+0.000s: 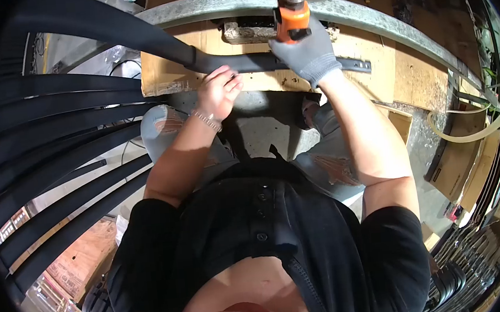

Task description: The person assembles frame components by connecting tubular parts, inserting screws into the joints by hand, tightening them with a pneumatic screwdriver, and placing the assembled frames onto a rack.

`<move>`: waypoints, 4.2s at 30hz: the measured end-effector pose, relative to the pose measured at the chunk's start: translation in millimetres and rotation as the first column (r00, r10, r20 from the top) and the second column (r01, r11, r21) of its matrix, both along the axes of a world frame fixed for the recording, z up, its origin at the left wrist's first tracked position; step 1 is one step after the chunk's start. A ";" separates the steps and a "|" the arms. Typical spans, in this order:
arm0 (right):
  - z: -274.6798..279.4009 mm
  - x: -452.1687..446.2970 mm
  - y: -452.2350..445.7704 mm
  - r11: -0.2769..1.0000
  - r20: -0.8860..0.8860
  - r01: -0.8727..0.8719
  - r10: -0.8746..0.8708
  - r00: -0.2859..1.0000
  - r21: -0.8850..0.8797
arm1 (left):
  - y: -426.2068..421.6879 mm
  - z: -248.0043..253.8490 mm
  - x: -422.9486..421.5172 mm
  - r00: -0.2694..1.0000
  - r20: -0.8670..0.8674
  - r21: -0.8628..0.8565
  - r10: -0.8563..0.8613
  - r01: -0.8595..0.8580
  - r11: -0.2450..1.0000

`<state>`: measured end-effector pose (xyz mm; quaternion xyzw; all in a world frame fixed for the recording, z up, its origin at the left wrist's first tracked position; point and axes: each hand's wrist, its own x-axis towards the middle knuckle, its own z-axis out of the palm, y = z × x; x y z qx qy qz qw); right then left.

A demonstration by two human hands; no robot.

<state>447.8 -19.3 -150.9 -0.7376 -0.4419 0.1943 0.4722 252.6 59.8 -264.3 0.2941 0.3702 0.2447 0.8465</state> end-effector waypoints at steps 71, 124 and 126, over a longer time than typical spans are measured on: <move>-29.4 5.8 -31.5 0.991 -0.466 0.108 -0.062 0.882 0.073 | -29.0 48.4 44.8 0.974 -0.076 -0.229 0.212 -0.224 0.947; -78.5 140.4 -202.0 0.557 -0.919 0.827 -0.362 0.158 -0.077 | 105.2 162.6 -4.8 0.894 0.008 0.929 0.448 -0.172 0.327; -98.1 147.6 -198.4 0.531 -0.904 0.844 -0.395 0.165 -0.078 | 92.5 176.9 1.8 0.886 0.033 0.922 0.463 -0.206 0.329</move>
